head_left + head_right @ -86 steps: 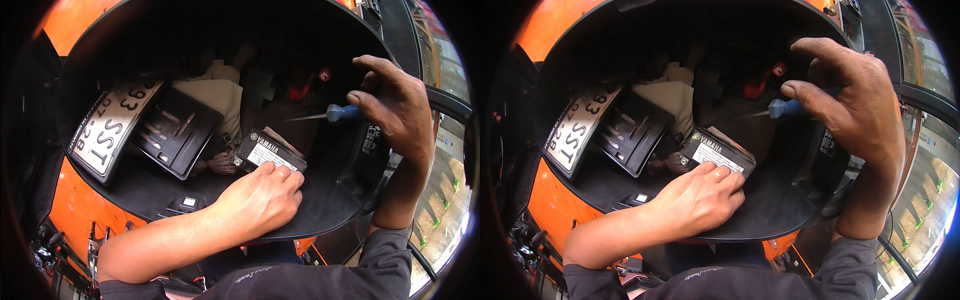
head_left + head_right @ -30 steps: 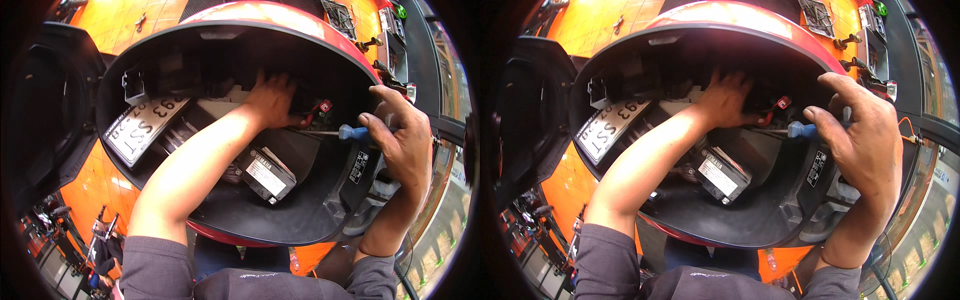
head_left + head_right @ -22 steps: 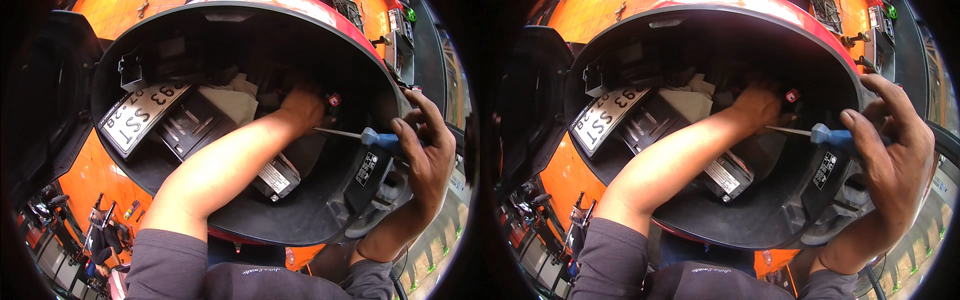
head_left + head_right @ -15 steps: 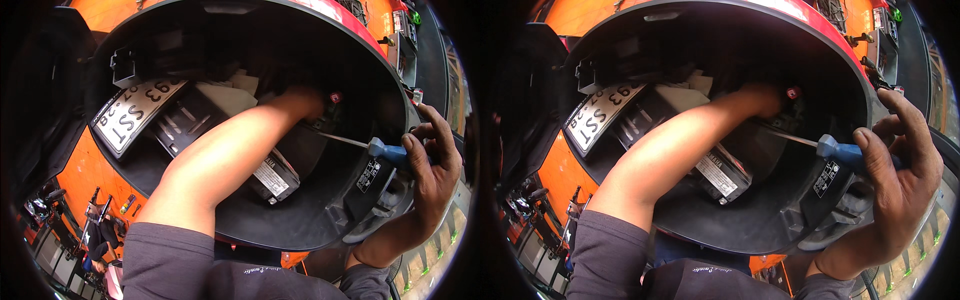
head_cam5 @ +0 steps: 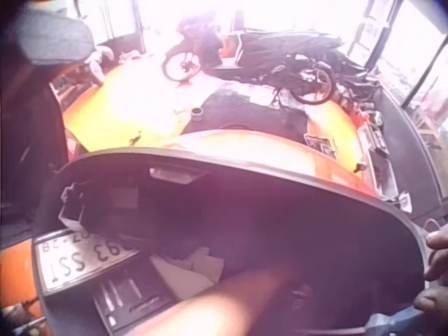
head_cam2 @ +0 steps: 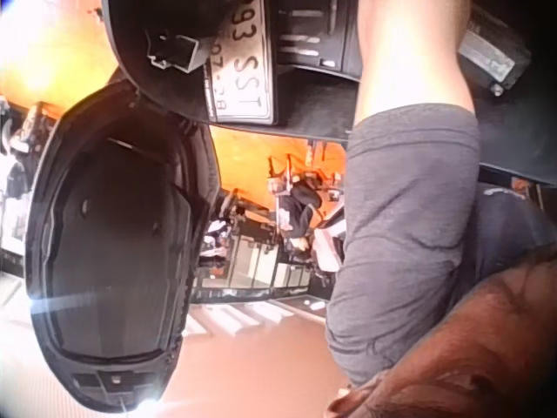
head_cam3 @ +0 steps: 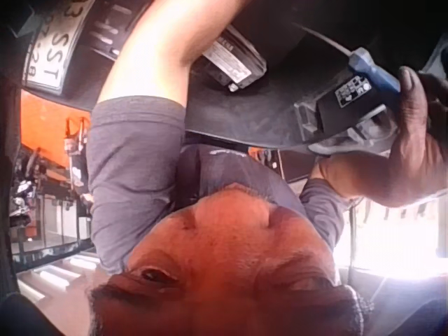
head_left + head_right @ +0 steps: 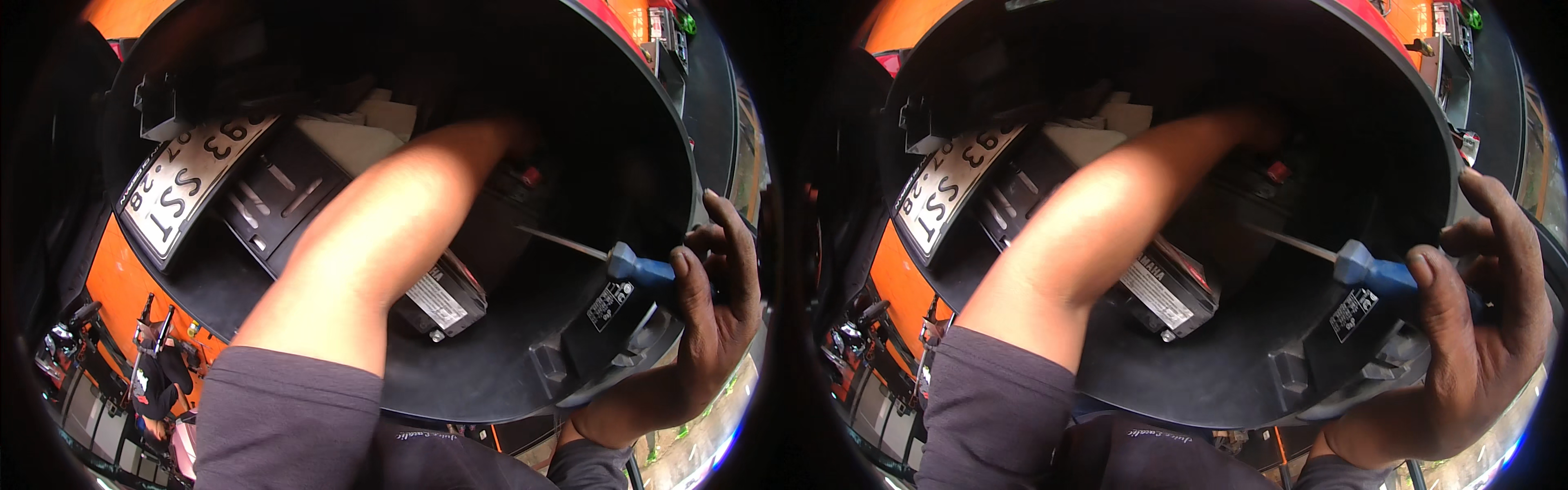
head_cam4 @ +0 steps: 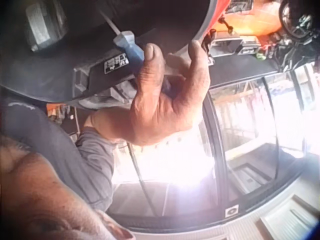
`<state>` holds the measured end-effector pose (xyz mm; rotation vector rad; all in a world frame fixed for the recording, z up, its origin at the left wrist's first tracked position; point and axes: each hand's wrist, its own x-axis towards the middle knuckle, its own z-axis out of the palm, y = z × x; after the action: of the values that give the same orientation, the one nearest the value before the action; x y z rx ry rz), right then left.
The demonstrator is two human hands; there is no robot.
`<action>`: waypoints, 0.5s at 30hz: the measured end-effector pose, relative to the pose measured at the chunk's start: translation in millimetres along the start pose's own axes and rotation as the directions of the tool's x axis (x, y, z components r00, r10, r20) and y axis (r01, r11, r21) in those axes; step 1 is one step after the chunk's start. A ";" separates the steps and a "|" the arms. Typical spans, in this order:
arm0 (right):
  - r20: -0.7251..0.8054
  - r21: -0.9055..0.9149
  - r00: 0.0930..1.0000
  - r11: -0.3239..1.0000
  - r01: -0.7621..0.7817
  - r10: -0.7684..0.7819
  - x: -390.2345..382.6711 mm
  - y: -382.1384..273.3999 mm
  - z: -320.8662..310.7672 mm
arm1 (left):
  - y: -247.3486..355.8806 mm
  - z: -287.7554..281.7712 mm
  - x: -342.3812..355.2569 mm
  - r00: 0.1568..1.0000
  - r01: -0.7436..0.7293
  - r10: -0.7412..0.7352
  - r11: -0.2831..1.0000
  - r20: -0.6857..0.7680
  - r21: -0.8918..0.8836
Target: The person disconnects and removes a battery from a motorcycle's under-seat storage compartment and then uses a screwdriver to tighten a screw on the vehicle's body.
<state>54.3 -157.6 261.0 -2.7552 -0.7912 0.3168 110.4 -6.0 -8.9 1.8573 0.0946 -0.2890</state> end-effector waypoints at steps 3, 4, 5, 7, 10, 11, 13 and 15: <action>0.050 0.003 0.998 1.000 -0.025 0.025 4.6 7.1 -6.0 | -1.3 -2.2 8.9 1.000 -0.024 0.024 0.999 -0.002 -0.038; 0.060 -0.007 0.997 0.999 -0.049 0.049 4.0 8.2 -7.4 | -2.6 -0.5 9.5 1.000 -0.029 0.029 0.998 0.003 -0.052; 0.015 0.032 0.997 0.996 -0.079 0.078 -1.1 9.2 -2.7 | -3.2 0.1 11.9 0.999 -0.032 0.032 0.998 0.008 -0.062; 0.036 -0.044 0.995 0.995 -0.091 0.093 0.8 15.4 -12.1 | -3.5 0.0 12.9 1.000 -0.028 0.028 0.997 0.008 -0.070; 0.034 -0.064 0.995 0.993 -0.095 0.098 -0.3 11.0 -12.2 | -3.6 2.7 13.4 1.000 -0.025 0.027 0.996 0.017 -0.083; 0.040 -0.071 0.995 0.994 -0.084 0.087 0.7 7.8 -10.1 | -4.9 3.3 13.4 0.999 -0.026 0.028 0.996 0.020 -0.084; 0.043 -0.082 0.996 0.994 -0.075 0.078 0.6 8.4 -8.5 | -5.3 3.7 14.3 0.999 -0.028 0.031 0.996 0.031 -0.087; 0.048 -0.104 0.996 0.992 -0.066 0.072 1.8 8.4 -11.7 | -5.3 4.7 15.3 0.998 -0.029 0.033 0.996 0.048 -0.086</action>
<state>63.1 -165.7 269.2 -2.8856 -0.7453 0.3727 123.3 -10.1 -18.9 1.7639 0.0432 -0.3043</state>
